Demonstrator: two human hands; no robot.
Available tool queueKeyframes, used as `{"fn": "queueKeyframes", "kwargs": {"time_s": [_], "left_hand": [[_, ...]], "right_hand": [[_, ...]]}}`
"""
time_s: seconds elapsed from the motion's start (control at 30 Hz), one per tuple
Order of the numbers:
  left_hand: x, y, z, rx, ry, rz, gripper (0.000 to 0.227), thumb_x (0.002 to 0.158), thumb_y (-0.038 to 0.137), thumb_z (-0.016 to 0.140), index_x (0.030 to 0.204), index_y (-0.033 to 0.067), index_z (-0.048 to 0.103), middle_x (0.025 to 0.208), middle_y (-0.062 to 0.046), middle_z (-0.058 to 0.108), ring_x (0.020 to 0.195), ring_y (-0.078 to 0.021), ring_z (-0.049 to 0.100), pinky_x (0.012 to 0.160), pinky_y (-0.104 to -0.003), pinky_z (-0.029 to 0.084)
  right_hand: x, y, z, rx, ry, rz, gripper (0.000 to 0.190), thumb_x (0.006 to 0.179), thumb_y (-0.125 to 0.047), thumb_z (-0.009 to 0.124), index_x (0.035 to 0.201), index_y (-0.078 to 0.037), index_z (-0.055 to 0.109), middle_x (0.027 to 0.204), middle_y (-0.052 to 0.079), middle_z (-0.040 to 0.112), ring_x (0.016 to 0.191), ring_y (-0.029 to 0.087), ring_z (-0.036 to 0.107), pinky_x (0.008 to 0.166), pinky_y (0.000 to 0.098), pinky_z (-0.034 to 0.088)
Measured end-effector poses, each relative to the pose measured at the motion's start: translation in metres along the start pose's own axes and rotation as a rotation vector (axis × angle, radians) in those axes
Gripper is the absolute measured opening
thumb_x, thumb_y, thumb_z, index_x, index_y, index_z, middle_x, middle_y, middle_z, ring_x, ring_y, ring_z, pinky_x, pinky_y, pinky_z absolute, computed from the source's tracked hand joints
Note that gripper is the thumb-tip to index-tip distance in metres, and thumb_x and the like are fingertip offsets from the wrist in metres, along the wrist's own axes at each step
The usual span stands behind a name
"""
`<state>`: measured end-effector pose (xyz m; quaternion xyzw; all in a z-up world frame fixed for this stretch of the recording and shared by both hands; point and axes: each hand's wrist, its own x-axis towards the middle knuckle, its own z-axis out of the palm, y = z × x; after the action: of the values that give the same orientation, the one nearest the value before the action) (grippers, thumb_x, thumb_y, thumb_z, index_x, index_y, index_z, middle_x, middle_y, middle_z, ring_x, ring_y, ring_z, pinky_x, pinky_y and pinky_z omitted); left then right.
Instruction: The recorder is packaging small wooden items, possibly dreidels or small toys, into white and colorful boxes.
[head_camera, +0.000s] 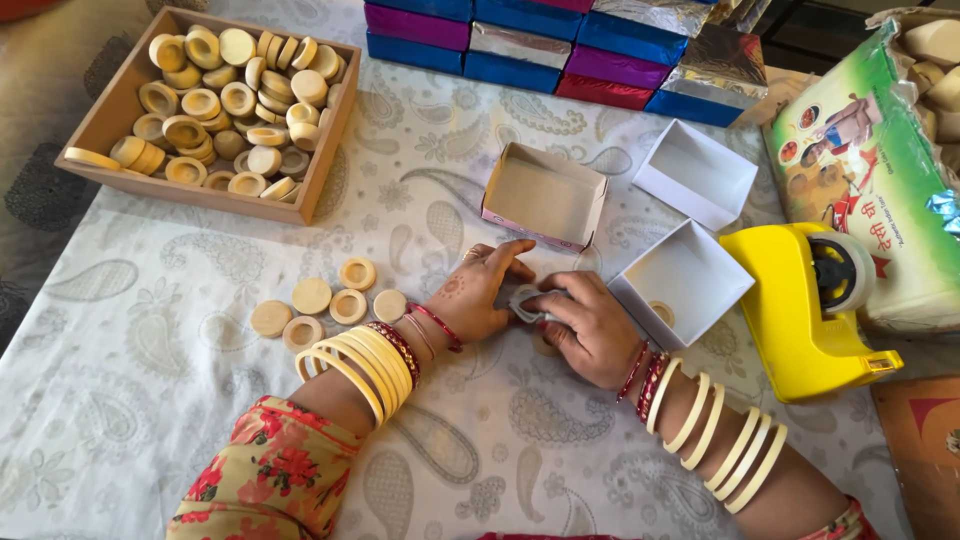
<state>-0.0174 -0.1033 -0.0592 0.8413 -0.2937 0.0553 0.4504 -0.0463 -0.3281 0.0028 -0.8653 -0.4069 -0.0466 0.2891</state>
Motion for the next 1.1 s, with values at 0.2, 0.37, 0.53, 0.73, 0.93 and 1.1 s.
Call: {"fn": "queueKeyframes", "kwargs": {"time_s": [0.2,0.37,0.53,0.73,0.93,1.1], "left_hand": [[0.007,0.006,-0.004,-0.028,-0.078,-0.061,0.086,0.068,0.009,0.085,0.144,0.0143,0.045,0.113,-0.007,0.076,0.123,-0.0359,0.054,0.105,-0.045,0.044],[0.007,0.008,-0.003,-0.028,-0.071,-0.092,0.081,0.067,0.011,0.085,0.140,0.0153,0.048,0.110,-0.006,0.076,0.120,-0.0348,0.056,0.103,-0.045,0.044],[0.005,0.009,-0.001,-0.034,-0.116,-0.066,0.079,0.068,0.017,0.087,0.138,0.0149,0.049,0.109,-0.006,0.075,0.117,-0.0339,0.058,0.102,-0.045,0.046],[0.011,0.021,-0.013,-0.037,-0.281,-0.086,0.086,0.067,0.026,0.088,0.142,0.0181,0.046,0.105,-0.005,0.072,0.111,-0.0283,0.064,0.100,-0.044,0.045],[0.006,0.026,-0.004,0.004,-0.316,-0.108,0.081,0.068,0.025,0.086,0.138,0.0177,0.046,0.106,-0.003,0.073,0.113,-0.0297,0.061,0.097,-0.047,0.040],[0.004,0.036,0.002,0.060,-0.252,-0.168,0.073,0.071,0.022,0.083,0.136,0.0187,0.050,0.105,-0.002,0.075,0.113,-0.0267,0.063,0.097,-0.046,0.037]], "right_hand": [[-0.004,0.016,0.015,-0.132,0.044,0.162,0.036,0.077,0.003,0.068,0.111,-0.009,0.070,0.104,0.009,0.062,0.103,0.031,0.060,0.089,0.0403,0.051],[0.007,0.014,0.008,-0.080,0.031,0.111,0.032,0.076,0.004,0.069,0.104,-0.010,0.075,0.101,0.009,0.062,0.100,0.030,0.061,0.087,0.0405,0.051],[0.014,0.005,-0.009,-0.221,-0.036,-0.109,0.031,0.074,0.000,0.068,0.098,-0.015,0.080,0.102,0.007,0.061,0.100,0.030,0.060,0.084,0.0393,0.053],[0.021,-0.017,-0.016,-0.628,0.046,-0.582,0.009,0.078,-0.018,0.070,0.086,-0.015,0.070,0.105,0.003,0.063,0.098,0.022,0.061,0.081,0.0373,0.052],[0.003,-0.020,0.011,-0.550,-0.078,-0.086,0.017,0.068,-0.006,0.067,0.084,-0.012,0.071,0.085,0.007,0.058,0.086,0.027,0.059,0.071,0.0385,0.051],[-0.003,-0.014,0.020,-0.370,-0.062,0.226,0.018,0.070,-0.009,0.068,0.088,-0.004,0.067,0.087,0.012,0.062,0.084,0.032,0.061,0.073,0.0398,0.050]]}}
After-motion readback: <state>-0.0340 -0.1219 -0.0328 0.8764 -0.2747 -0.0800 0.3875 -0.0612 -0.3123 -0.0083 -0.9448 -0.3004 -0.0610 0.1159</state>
